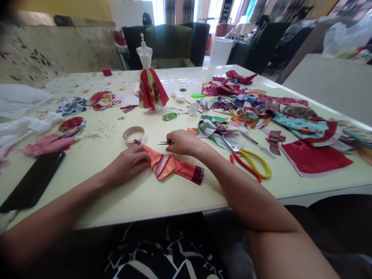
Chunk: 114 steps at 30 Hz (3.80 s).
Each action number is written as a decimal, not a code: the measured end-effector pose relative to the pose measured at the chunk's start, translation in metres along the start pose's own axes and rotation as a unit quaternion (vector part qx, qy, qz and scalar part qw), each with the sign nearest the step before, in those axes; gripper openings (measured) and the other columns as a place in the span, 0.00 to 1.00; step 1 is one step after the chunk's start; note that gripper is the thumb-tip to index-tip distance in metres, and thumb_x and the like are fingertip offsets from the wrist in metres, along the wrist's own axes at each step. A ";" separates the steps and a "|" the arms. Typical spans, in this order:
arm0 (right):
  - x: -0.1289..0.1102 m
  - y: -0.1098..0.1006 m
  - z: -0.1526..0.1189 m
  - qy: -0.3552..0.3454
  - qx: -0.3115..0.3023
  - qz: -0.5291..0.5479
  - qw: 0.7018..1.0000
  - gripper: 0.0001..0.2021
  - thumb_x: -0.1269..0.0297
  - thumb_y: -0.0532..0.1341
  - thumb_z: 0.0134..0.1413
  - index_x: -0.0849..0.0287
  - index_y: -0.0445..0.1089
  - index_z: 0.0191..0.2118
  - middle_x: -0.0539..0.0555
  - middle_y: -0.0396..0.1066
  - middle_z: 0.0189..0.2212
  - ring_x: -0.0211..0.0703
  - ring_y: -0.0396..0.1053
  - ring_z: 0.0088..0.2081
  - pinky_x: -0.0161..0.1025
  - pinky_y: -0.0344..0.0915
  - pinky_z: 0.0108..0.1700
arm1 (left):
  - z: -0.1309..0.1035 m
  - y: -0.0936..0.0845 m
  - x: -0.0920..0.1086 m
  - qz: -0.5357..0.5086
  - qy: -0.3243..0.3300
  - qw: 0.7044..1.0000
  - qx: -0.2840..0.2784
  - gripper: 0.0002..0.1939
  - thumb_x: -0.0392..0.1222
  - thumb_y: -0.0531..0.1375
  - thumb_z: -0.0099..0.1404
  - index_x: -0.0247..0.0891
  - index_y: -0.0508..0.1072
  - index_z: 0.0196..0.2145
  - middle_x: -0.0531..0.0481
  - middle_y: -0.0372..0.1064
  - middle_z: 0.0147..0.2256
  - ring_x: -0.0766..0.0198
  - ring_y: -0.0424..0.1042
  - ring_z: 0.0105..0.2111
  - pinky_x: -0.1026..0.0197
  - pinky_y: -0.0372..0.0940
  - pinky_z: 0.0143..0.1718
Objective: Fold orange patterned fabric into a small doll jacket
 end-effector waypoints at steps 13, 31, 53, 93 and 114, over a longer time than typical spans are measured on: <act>-0.031 0.028 -0.002 -0.128 0.004 0.230 0.965 0.06 0.73 0.58 0.48 0.60 0.71 0.31 0.47 0.67 0.25 0.36 0.61 0.29 0.32 0.53 0.31 | -0.001 -0.016 -0.009 -0.127 -0.090 0.988 0.028 0.05 0.38 0.57 0.63 0.37 0.73 0.32 0.50 0.69 0.32 0.64 0.68 0.31 0.61 0.61 0.33; -0.023 0.026 0.007 -0.097 0.042 0.319 0.942 0.06 0.73 0.53 0.40 0.61 0.66 0.23 0.46 0.63 0.21 0.35 0.59 0.28 0.33 0.52 0.30 | -0.007 0.007 0.016 0.110 -0.160 0.972 0.130 0.08 0.38 0.57 0.62 0.39 0.62 0.26 0.51 0.67 0.25 0.64 0.64 0.25 0.60 0.52 0.27; -0.017 0.015 0.008 -0.109 0.073 0.267 0.955 0.08 0.75 0.58 0.40 0.60 0.70 0.29 0.45 0.63 0.22 0.35 0.58 0.27 0.33 0.50 0.30 | -0.010 0.007 0.002 -0.159 -0.238 0.946 0.148 0.05 0.40 0.57 0.59 0.38 0.68 0.26 0.54 0.64 0.23 0.67 0.60 0.24 0.63 0.54 0.26; -0.027 0.024 0.010 -0.168 0.061 0.370 0.912 0.11 0.68 0.50 0.34 0.62 0.66 0.26 0.46 0.61 0.22 0.35 0.55 0.27 0.33 0.51 0.30 | -0.009 0.017 -0.004 -0.436 -0.244 0.856 0.135 0.07 0.42 0.60 0.62 0.34 0.69 0.34 0.55 0.65 0.22 0.71 0.65 0.21 0.68 0.64 0.24; -0.019 0.022 0.012 -0.108 0.108 0.417 0.896 0.06 0.71 0.52 0.33 0.61 0.65 0.21 0.47 0.65 0.19 0.36 0.60 0.26 0.34 0.54 0.29 | -0.008 0.020 -0.008 -0.449 -0.281 0.840 0.118 0.11 0.44 0.62 0.60 0.36 0.65 0.27 0.54 0.68 0.19 0.70 0.67 0.18 0.68 0.63 0.22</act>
Point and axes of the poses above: each hand's wrist, its own z-axis towards the middle knuckle, its own y-axis out of the palm, x = y × z, the point moved 5 cm from there along z, towards the middle knuckle
